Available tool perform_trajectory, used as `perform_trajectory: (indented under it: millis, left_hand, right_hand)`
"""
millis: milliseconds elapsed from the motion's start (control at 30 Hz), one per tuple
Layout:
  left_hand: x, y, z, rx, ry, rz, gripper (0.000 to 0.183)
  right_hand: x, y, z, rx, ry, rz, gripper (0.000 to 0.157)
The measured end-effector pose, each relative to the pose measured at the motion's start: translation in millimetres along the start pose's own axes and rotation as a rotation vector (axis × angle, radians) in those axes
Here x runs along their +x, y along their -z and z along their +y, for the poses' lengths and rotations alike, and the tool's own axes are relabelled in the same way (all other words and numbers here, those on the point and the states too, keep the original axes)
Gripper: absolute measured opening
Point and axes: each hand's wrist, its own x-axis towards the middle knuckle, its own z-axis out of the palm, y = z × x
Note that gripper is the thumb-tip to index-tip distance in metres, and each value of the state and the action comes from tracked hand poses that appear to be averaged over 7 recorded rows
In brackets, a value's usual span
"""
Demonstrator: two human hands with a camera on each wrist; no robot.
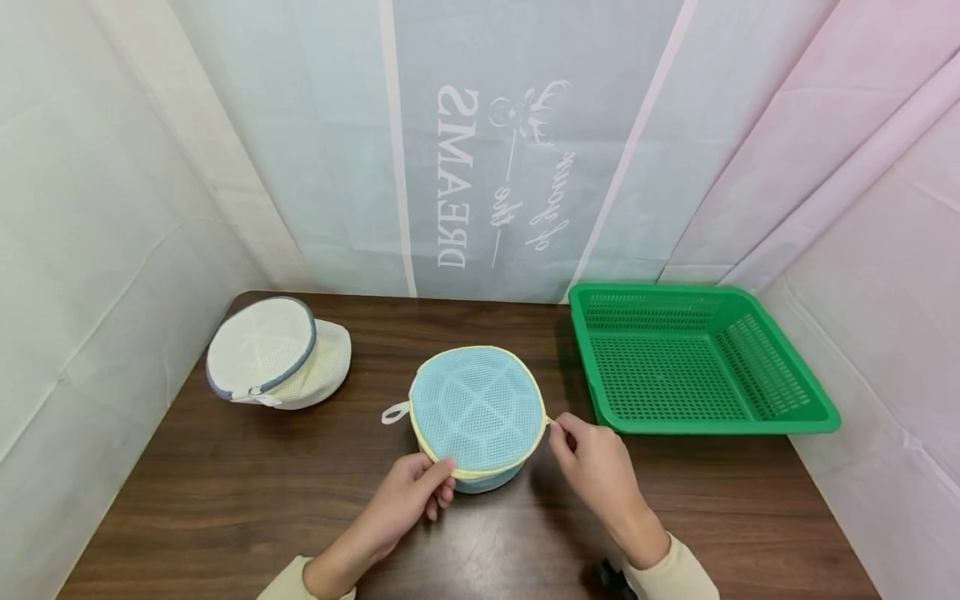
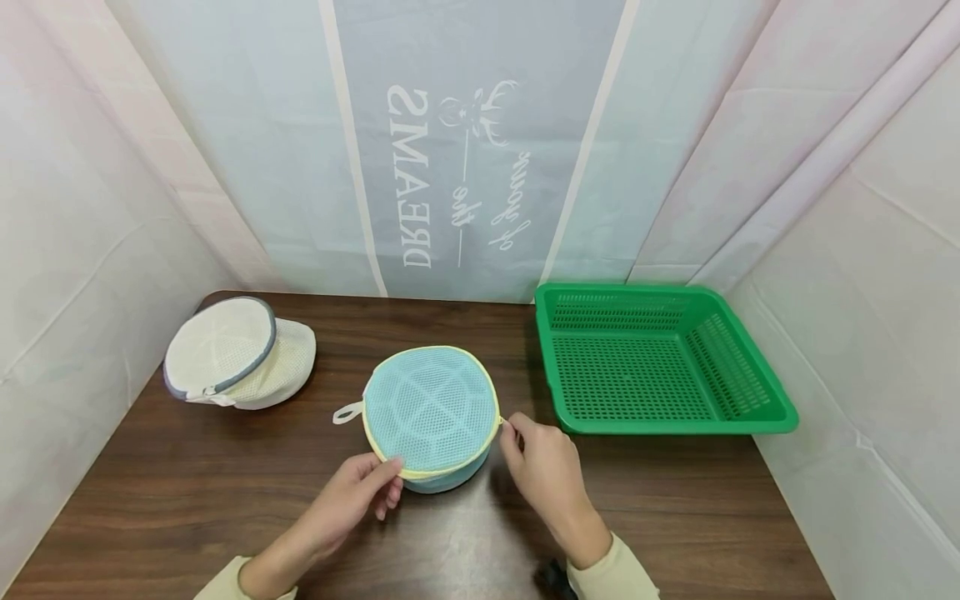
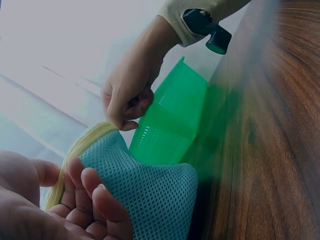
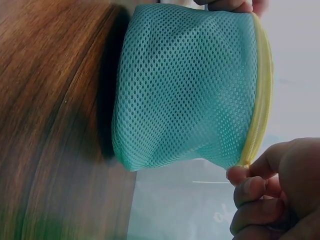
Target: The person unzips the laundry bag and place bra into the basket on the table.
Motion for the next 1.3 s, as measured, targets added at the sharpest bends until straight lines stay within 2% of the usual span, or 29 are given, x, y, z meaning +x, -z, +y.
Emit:
perform_trajectory:
  millis: [267, 533, 700, 833, 1067, 1300]
  left_hand:
    - [0.3, -0.5, 1.8, -0.044, -0.026, 0.035, 0.031]
    - [1.3, 0.4, 3.2, -0.057, -0.028, 0.050, 0.023]
    - [2.3, 0.1, 1.9, -0.077, -0.038, 0.075, 0.029]
    - [2.1, 0.7, 1.8, -0.074, -0.049, 0.079, 0.036]
    - [1.1, 0.1, 1.5, -0.071, -0.060, 0.084, 0.021]
    - [2.1, -1.4, -0.2, -0.049, -0.080, 0.099, 0.027]
  right_hand:
    - [-4.4, 1.5, -3.1, -0.001, -0.010, -0.017, 0.042]
    - [-8.8, 2.7, -9.2, 0.002, 0.013, -0.032, 0.046]
    - [-12.0, 3.5, -14.5, 0.018, 0.037, -0.040, 0.048]
    - [-14.2, 3.7, -19.0, 0.033, 0.060, -0.046, 0.049]
    - [-16.4, 3.2, -23.4, 0.041, 0.069, -0.055, 0.047]
    - [-19.5, 3.0, -28.4, 0.063, 0.054, -0.108, 0.049]
